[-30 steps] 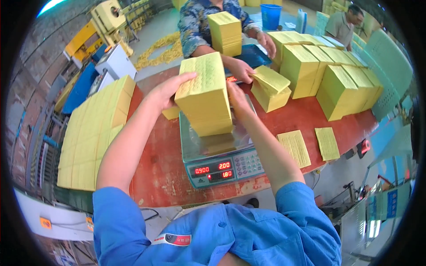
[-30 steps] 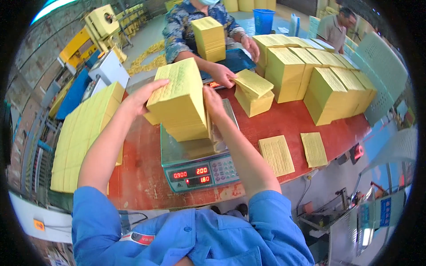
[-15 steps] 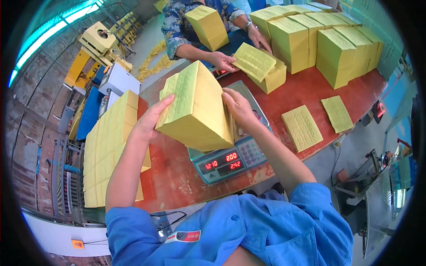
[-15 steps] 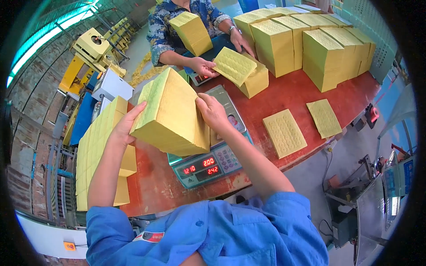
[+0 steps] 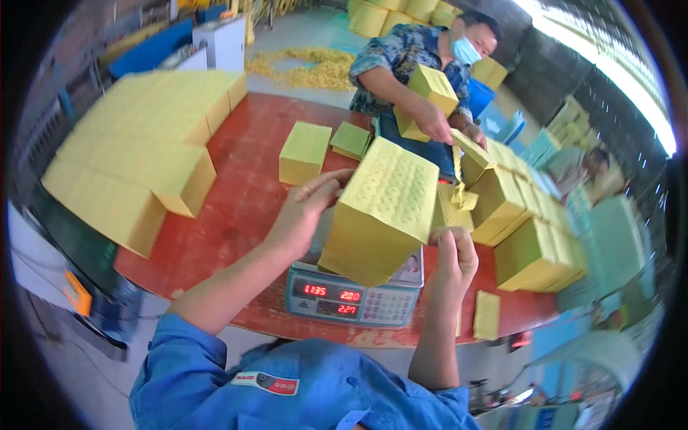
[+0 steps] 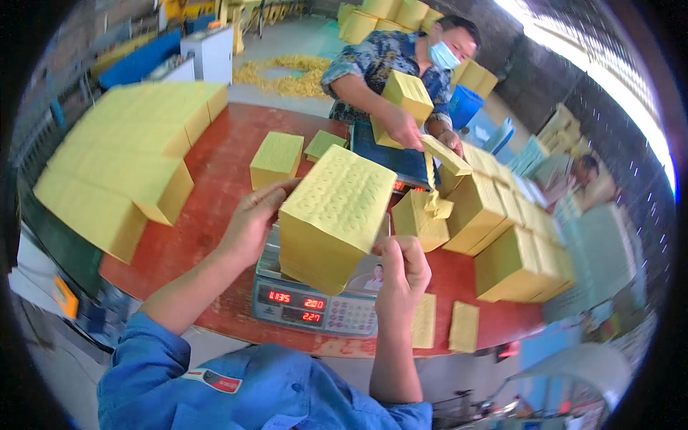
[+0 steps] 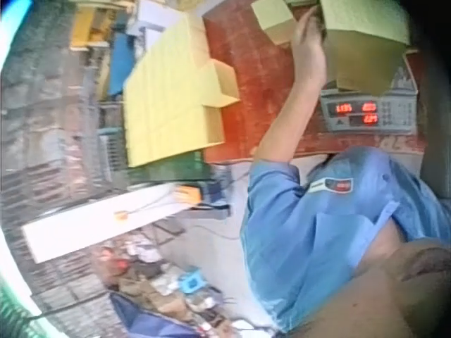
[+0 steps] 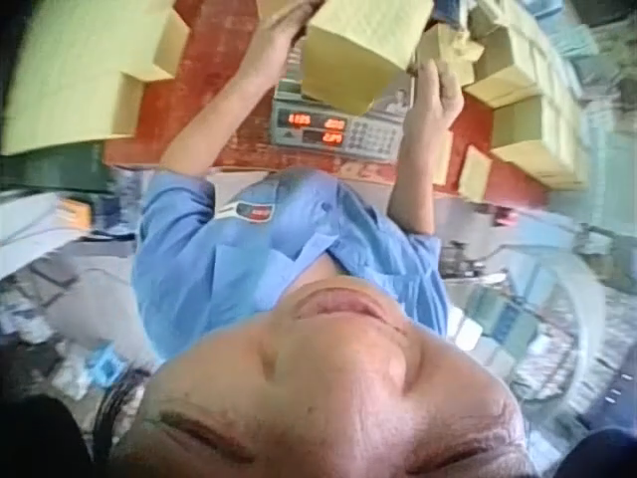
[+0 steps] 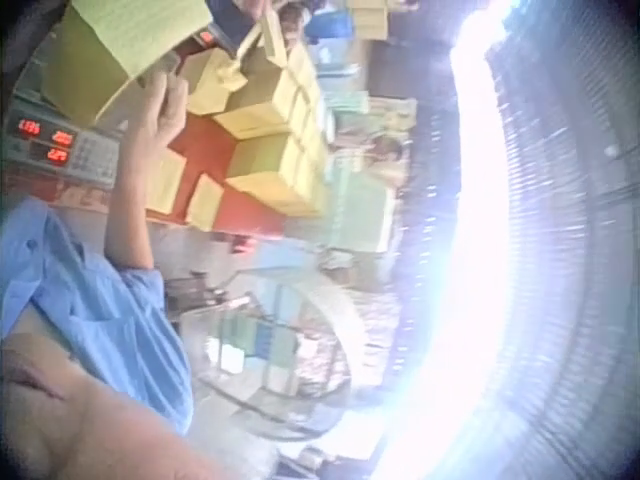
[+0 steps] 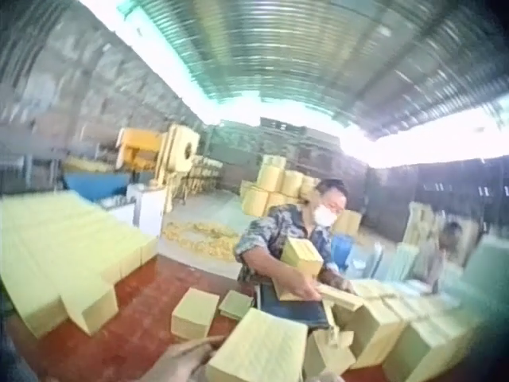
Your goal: Weighing and organizing stacks of yellow paper products on a digital scale in a production facility.
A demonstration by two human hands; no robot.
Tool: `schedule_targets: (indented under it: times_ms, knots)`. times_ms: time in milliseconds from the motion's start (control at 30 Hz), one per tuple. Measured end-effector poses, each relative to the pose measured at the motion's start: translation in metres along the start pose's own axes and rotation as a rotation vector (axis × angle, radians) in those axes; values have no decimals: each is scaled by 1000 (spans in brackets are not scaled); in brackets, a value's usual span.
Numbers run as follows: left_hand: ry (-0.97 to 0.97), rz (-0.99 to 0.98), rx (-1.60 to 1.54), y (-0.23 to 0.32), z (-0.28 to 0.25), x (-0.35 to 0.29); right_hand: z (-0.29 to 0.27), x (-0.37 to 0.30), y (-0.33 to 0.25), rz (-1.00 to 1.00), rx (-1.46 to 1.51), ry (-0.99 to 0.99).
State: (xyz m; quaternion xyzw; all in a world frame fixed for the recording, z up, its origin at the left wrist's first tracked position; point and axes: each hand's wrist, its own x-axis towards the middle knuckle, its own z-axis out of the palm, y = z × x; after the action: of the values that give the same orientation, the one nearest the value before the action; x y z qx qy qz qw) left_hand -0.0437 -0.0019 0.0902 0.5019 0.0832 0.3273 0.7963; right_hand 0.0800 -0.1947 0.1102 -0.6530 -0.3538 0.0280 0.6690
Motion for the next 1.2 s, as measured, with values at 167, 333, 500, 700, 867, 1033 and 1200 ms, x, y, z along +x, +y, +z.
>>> schedule_targets:
  times_ms: [167, 333, 500, 700, 867, 1033, 1200]
  knots:
    - [-112, 280, -58, -34, -10, -15, 18, 0, -3, 37, 128, 113]
    - [-151, 424, 90, -41, -10, -13, 22, -1, -4, 11, 74, 140]
    - [-228, 485, 155, -52, -8, -8, 18, -1, -3, -32, -12, 156]
    - [-264, 511, 183, -52, -14, -5, 24, -1, -7, 1, -8, 202]
    - [-273, 498, 55, -35, -14, -1, 37, -3, -12, 5, 11, 251]
    - [-320, 592, 486, -24, -19, 8, 24, -6, -11, -1, -111, 272]
    - [-262, 535, 473, -19, -25, -2, 20, -16, 8, 7, 265, 92]
